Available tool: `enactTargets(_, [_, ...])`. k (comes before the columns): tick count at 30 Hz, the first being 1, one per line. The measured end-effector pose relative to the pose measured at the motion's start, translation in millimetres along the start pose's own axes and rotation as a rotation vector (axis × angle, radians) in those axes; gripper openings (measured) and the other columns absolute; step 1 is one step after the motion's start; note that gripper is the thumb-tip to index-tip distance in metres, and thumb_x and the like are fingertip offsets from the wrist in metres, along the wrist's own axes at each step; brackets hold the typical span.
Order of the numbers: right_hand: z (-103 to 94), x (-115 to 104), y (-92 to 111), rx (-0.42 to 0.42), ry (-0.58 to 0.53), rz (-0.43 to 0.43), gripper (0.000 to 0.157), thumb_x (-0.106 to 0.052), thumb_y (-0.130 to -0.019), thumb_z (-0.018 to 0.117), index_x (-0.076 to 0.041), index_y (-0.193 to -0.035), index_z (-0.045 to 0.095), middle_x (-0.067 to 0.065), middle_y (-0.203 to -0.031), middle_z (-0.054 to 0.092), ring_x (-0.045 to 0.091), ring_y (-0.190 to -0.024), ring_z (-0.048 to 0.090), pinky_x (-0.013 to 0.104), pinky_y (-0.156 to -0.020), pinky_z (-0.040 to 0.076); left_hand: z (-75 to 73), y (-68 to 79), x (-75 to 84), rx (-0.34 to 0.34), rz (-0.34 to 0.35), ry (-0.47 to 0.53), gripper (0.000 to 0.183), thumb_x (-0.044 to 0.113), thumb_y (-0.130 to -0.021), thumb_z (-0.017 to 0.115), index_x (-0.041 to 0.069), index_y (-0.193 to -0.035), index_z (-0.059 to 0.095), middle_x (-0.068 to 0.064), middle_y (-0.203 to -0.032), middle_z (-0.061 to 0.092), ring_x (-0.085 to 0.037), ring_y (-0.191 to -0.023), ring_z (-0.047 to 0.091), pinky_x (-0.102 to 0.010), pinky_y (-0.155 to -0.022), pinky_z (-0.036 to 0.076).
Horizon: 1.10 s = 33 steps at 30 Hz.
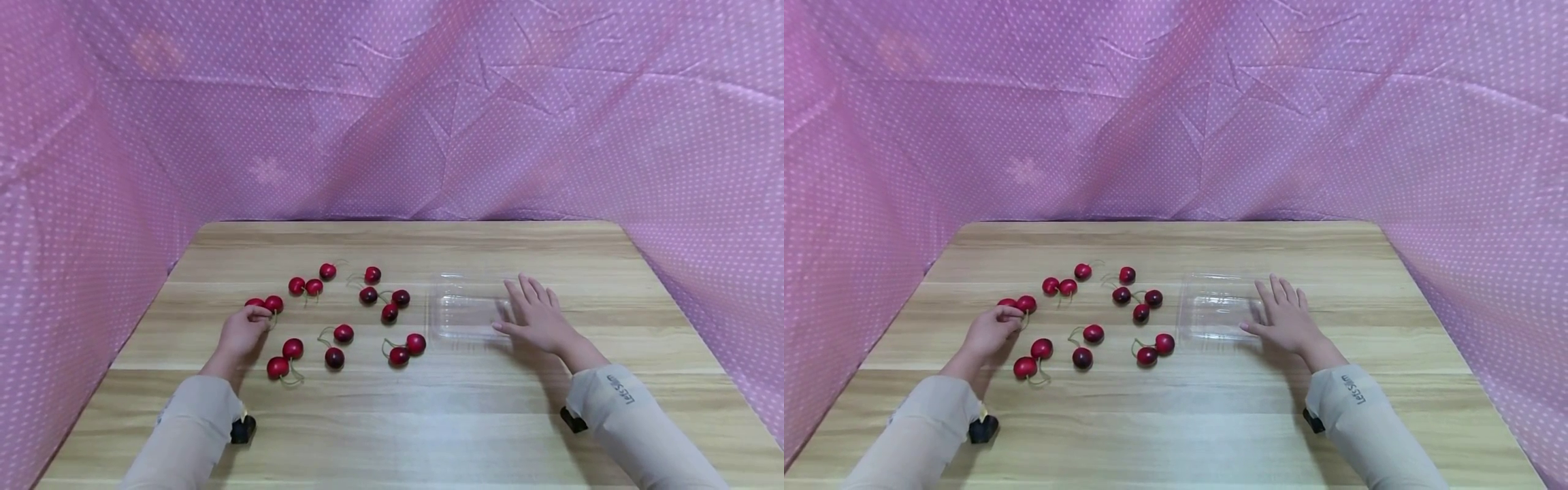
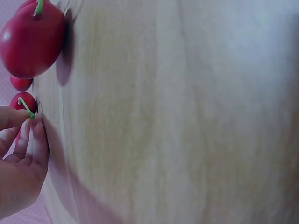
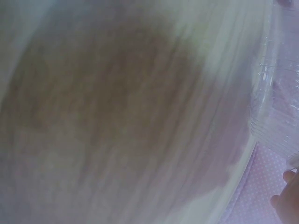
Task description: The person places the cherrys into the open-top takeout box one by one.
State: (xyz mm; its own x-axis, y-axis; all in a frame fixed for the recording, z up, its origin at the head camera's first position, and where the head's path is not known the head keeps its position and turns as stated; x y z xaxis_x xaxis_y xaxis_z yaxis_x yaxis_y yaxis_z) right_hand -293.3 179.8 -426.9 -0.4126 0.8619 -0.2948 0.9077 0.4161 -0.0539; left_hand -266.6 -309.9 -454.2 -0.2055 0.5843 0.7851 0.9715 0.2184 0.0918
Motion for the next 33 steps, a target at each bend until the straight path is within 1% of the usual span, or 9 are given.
enactTargets(4, [-1.2,-0.7,0.0,-0.002,-0.001,0.003,0.087,-0.057,-0.077,0.050,-0.003,-0.136,0.017,0.028,-0.138,0.007,0.039,-0.125,0.002,0.057,-0.097,0.001,-2.2,-0.2,-3.4,0.017,-0.029,0.070,0.022,-0.001,-0.080,0.052,-0.010,-0.100,0.053,-0.011,-0.083,0.054,-0.011,-0.073,0.047,-0.016,-0.060,0.043])
enactTargets(8, [-1.9,-1.0,-0.2,-0.003,-0.002,0.003,0.087,-0.057,-0.077,0.050,-0.002,-0.136,0.017,0.028,-0.137,0.007,0.039,-0.125,0.002,0.057,-0.097,0.002,-2.1,-0.9,-8.1,0.013,-0.072,0.169,0.023,-0.002,-0.081,0.049,-0.011,-0.103,0.050,-0.005,-0.080,0.053,-0.006,-0.069,0.048,-0.015,-0.060,0.045])
enactTargets(12, [-1.6,-1.1,-0.7,-0.009,-0.001,0.003,0.087,-0.057,-0.077,0.049,-0.003,-0.137,0.015,0.027,-0.138,0.005,0.038,-0.125,0.001,0.057,-0.097,0.001,-1.4,0.1,-10.3,0.007,-0.110,0.269,0.025,-0.003,-0.082,0.047,-0.011,-0.107,0.047,-0.004,-0.080,0.051,-0.005,-0.068,0.049,-0.017,-0.063,0.048])
enactTargets(16, [-0.5,-0.6,-0.6,-0.014,0.011,0.005,0.088,-0.058,-0.077,0.048,-0.005,-0.137,0.013,0.026,-0.139,0.003,0.038,-0.126,0.001,0.057,-0.097,0.001,-0.8,0.2,-10.4,-0.001,-0.122,0.328,0.026,-0.003,-0.084,0.046,-0.011,-0.109,0.045,-0.005,-0.082,0.051,-0.005,-0.069,0.050,-0.017,-0.065,0.048])
enactTargets(21, [1.1,-0.3,0.6,-0.015,0.016,0.006,0.088,-0.058,-0.077,0.048,-0.005,-0.137,0.014,0.026,-0.139,0.003,0.039,-0.125,0.001,0.058,-0.097,0.001,2.3,3.5,-10.4,-0.018,-0.156,0.465,0.025,-0.002,-0.085,0.048,-0.010,-0.109,0.043,-0.004,-0.083,0.050,-0.007,-0.073,0.051,-0.019,-0.069,0.048])
enactTargets(28, [3.9,-1.5,1.5,-0.002,0.025,0.005,0.087,-0.059,-0.077,0.047,-0.003,-0.136,0.018,0.027,-0.138,0.006,0.041,-0.125,0.003,0.057,-0.097,0.002,2.1,6.4,-7.2,0.007,-0.170,0.504,0.020,0.000,-0.085,0.050,-0.004,-0.104,0.048,-0.005,-0.087,0.049,-0.011,-0.078,0.052,-0.022,-0.073,0.048])
enactTargets(31, [5.1,-1.3,1.4,0.001,0.033,0.010,0.088,-0.060,-0.076,0.047,-0.002,-0.136,0.018,0.026,-0.138,0.006,0.040,-0.125,0.003,0.057,-0.098,0.002,2.3,7.4,-3.5,0.006,-0.154,0.508,0.021,0.000,-0.084,0.052,-0.003,-0.104,0.049,-0.004,-0.088,0.050,-0.012,-0.080,0.052,-0.024,-0.075,0.048])
enactTargets(32, [5.3,-1.2,1.3,0.002,0.032,0.012,0.088,-0.060,-0.076,0.047,-0.002,-0.136,0.017,0.026,-0.138,0.006,0.040,-0.125,0.003,0.056,-0.098,0.002,2.7,7.5,-1.7,-0.002,-0.139,0.484,0.021,0.000,-0.084,0.051,-0.003,-0.105,0.048,-0.002,-0.088,0.050,-0.011,-0.081,0.052,-0.023,-0.076,0.047])
enactTargets(33, [5.6,-1.0,1.3,0.002,0.032,0.014,0.089,-0.060,-0.076,0.047,-0.001,-0.136,0.017,0.026,-0.138,0.006,0.039,-0.125,0.003,0.056,-0.098,0.002,2.2,7.8,-1.5,0.006,-0.140,0.490,0.021,0.000,-0.083,0.053,-0.002,-0.103,0.050,-0.002,-0.087,0.052,-0.010,-0.080,0.052,-0.023,-0.075,0.048])
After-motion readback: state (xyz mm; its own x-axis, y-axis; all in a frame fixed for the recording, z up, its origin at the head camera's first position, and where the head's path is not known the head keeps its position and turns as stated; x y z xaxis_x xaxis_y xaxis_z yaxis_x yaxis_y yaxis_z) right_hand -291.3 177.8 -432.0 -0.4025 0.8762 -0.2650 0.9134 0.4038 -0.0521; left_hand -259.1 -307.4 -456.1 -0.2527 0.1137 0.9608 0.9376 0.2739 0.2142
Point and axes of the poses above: each hand's wrist, its own y-axis away from the middle knuckle, its own z-axis out of the palm, x = y × z, the point moved 10 cm from there along -y, towards the middle knuckle
